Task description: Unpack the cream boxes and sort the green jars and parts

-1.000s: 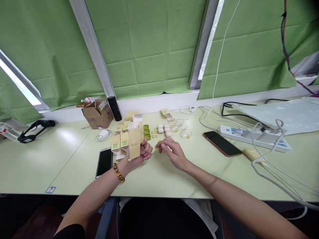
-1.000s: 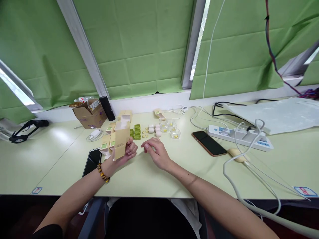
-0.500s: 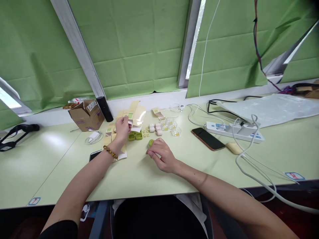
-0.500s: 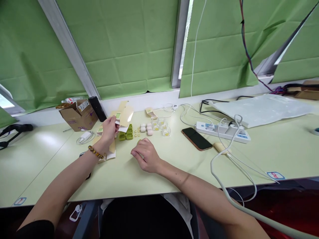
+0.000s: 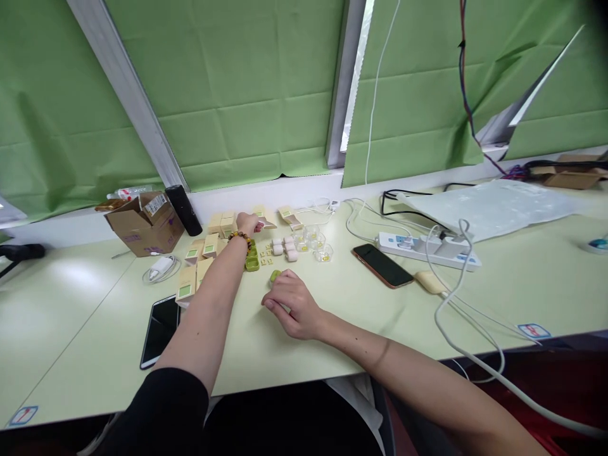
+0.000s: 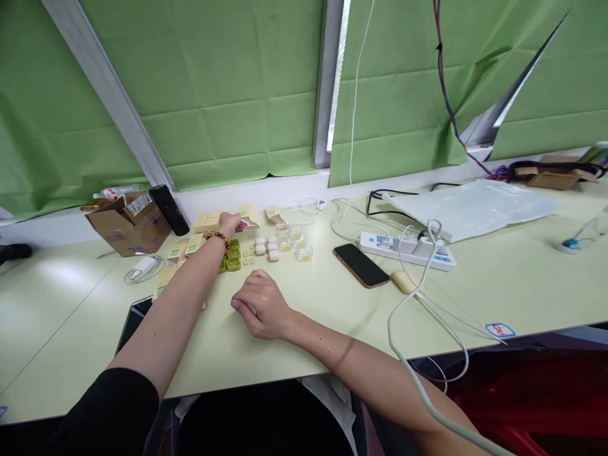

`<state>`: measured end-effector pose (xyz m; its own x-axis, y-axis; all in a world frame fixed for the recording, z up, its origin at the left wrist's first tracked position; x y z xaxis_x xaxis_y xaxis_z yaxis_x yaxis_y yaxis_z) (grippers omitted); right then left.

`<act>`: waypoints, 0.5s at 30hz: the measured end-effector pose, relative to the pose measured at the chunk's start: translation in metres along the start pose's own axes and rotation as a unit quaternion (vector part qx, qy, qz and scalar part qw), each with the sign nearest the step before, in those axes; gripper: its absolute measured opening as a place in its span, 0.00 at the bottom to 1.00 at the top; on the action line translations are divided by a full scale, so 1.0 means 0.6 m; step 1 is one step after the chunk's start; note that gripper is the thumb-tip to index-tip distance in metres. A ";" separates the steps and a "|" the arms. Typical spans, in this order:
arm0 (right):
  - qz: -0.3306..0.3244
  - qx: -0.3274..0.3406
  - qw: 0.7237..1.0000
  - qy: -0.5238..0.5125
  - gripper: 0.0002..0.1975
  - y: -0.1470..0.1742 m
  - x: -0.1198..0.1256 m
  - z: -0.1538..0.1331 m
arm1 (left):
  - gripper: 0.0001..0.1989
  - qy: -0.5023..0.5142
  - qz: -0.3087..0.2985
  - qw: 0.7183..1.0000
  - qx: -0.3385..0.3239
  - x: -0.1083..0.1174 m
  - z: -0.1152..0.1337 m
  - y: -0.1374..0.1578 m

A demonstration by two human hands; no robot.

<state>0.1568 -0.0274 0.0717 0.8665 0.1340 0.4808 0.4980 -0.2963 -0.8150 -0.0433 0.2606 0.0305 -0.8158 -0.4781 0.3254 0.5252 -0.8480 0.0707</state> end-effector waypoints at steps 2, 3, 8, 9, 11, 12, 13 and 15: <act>-0.001 0.005 1.000 0.004 0.13 -0.001 -0.002 -0.002 | 0.14 -0.017 0.002 1.000 0.008 -0.017 -0.009 -0.015; -0.005 0.006 1.000 0.008 0.13 -0.001 -0.004 -0.003 | 0.15 -0.025 0.003 1.000 0.011 -0.025 -0.014 -0.021; -0.029 0.007 0.999 0.032 0.12 -0.001 -0.014 -0.004 | 0.17 -0.052 -0.018 0.998 0.011 -0.059 -0.027 -0.039; -0.029 0.008 0.999 0.034 0.12 -0.001 -0.013 -0.004 | 0.17 -0.058 -0.024 0.998 0.007 -0.064 -0.027 -0.040; -0.022 0.014 0.999 0.034 0.12 -0.001 -0.011 -0.007 | 0.17 -0.075 -0.036 0.997 -0.007 -0.071 -0.023 -0.041; -0.018 0.016 0.999 0.032 0.12 -0.002 -0.010 -0.008 | 0.16 -0.085 -0.040 0.995 -0.017 -0.072 -0.019 -0.041; -0.015 0.017 0.999 0.032 0.12 -0.002 -0.008 -0.009 | 0.15 -0.095 -0.043 0.994 -0.029 -0.072 -0.015 -0.040; -0.017 0.015 0.999 0.034 0.13 -0.002 -0.010 -0.008 | 0.14 -0.114 -0.044 0.991 -0.061 -0.070 -0.007 -0.037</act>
<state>0.1510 -0.0323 0.0715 0.8458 0.0778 0.5279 0.5281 -0.2638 -0.8072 -0.0220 0.2987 0.0115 -0.7735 -0.3485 0.5294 0.4096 -0.9123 -0.0019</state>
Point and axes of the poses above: each hand's wrist, its own y-axis away from the middle knuckle, its own x-axis out of the back of the hand, z = x × y, the point moved 9 cm from there along -y, towards the middle knuckle, and after that the axes turned 1 degree about -y, right-handed, at the moved point
